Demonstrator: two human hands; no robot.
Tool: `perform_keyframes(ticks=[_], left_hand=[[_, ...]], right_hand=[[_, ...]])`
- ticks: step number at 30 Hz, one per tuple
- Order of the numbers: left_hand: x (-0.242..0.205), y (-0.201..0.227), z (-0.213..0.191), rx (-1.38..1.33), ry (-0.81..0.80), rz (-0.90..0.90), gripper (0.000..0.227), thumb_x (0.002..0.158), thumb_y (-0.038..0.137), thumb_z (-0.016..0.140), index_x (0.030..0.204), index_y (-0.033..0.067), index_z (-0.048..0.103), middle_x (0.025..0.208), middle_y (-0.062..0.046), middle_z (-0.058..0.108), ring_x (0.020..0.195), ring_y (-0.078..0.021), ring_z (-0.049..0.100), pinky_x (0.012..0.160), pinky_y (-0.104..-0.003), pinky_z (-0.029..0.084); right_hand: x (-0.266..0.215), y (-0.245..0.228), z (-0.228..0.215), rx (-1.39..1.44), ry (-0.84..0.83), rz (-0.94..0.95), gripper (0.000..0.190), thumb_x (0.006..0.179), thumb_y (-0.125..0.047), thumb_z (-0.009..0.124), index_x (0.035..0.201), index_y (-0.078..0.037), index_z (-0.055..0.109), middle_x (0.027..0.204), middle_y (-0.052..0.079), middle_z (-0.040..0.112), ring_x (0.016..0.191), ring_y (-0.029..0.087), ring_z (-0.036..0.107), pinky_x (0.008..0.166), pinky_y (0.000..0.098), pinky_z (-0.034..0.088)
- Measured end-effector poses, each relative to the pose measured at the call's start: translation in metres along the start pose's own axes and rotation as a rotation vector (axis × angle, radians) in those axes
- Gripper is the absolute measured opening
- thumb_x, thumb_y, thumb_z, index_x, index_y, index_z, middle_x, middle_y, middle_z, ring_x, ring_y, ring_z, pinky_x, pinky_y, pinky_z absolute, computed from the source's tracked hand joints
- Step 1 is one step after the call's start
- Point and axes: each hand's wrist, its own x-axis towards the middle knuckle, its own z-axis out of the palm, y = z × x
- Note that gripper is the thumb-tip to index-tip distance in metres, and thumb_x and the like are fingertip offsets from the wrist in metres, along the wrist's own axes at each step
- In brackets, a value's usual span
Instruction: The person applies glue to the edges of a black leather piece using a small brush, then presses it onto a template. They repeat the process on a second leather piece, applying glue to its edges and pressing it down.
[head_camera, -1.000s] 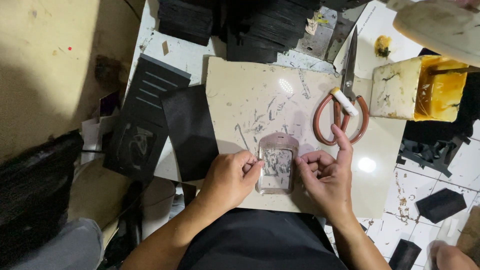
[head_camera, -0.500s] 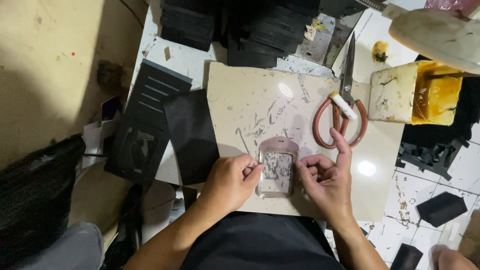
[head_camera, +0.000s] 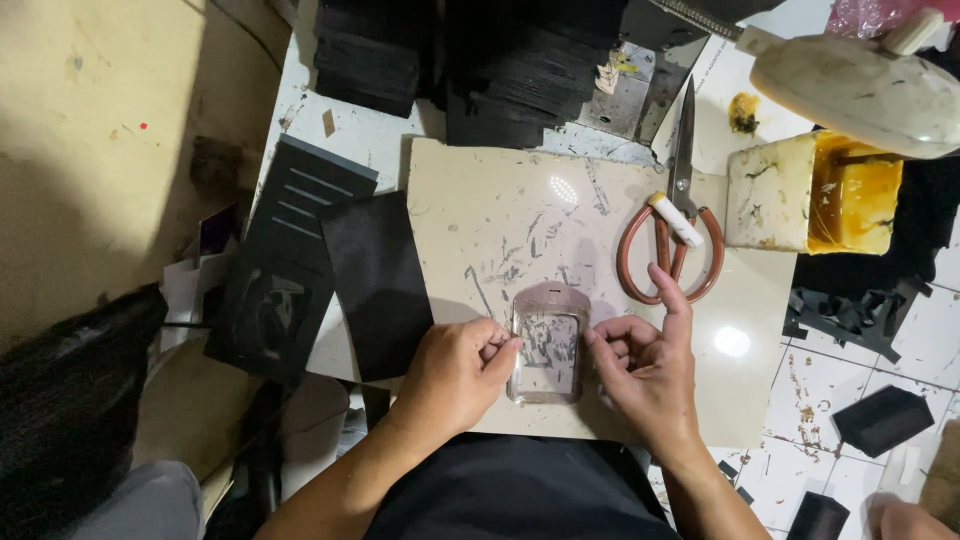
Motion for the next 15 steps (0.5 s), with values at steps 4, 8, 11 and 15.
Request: perform_keyframes(ticks=[4,8,11,15], left_hand=[[0.002,0.001,0.001,0.023,0.02,-0.004,0.016,0.082,0.018,0.074,0.074,0.004,0.075,0.046,-0.01,0.064,0.048,-0.0317,0.07,0.042,-0.037,0.047],[0.002,0.001,0.002,0.013,0.011,-0.023,0.015,0.082,0.017,0.073,0.074,0.0045,0.076,0.046,-0.01,0.064,0.047,-0.0322,0.07,0.042,-0.037,0.047],[0.002,0.002,0.002,0.018,0.009,-0.03,0.015,0.082,0.017,0.073,0.073,0.005,0.076,0.045,-0.01,0.063,0.047,-0.0318,0.069,0.041,-0.037,0.047],[0.003,0.002,0.001,0.02,0.012,-0.029,0.015,0.082,0.016,0.073,0.073,0.0053,0.075,0.044,-0.01,0.063,0.044,-0.0307,0.068,0.04,-0.036,0.045]], right_hand=[[0.001,-0.007,0.0,-0.013,-0.005,0.01,0.095,0.084,0.005,0.072,0.16,-0.009,0.017,0.076,0.014,0.071,0.05,0.016,0.062,0.039,0.0234,0.052],[0.001,-0.01,0.001,0.003,-0.001,0.014,0.092,0.084,0.005,0.071,0.159,-0.009,0.018,0.075,0.013,0.07,0.048,0.015,0.059,0.036,0.023,0.051],[0.001,-0.006,0.001,-0.005,-0.001,0.01,0.092,0.084,0.005,0.071,0.159,-0.008,0.019,0.074,0.013,0.07,0.047,0.015,0.059,0.035,0.0235,0.051],[0.001,-0.007,0.0,-0.042,-0.005,-0.001,0.092,0.083,0.005,0.072,0.158,-0.007,0.019,0.074,0.013,0.07,0.047,0.015,0.059,0.036,0.0237,0.05]])
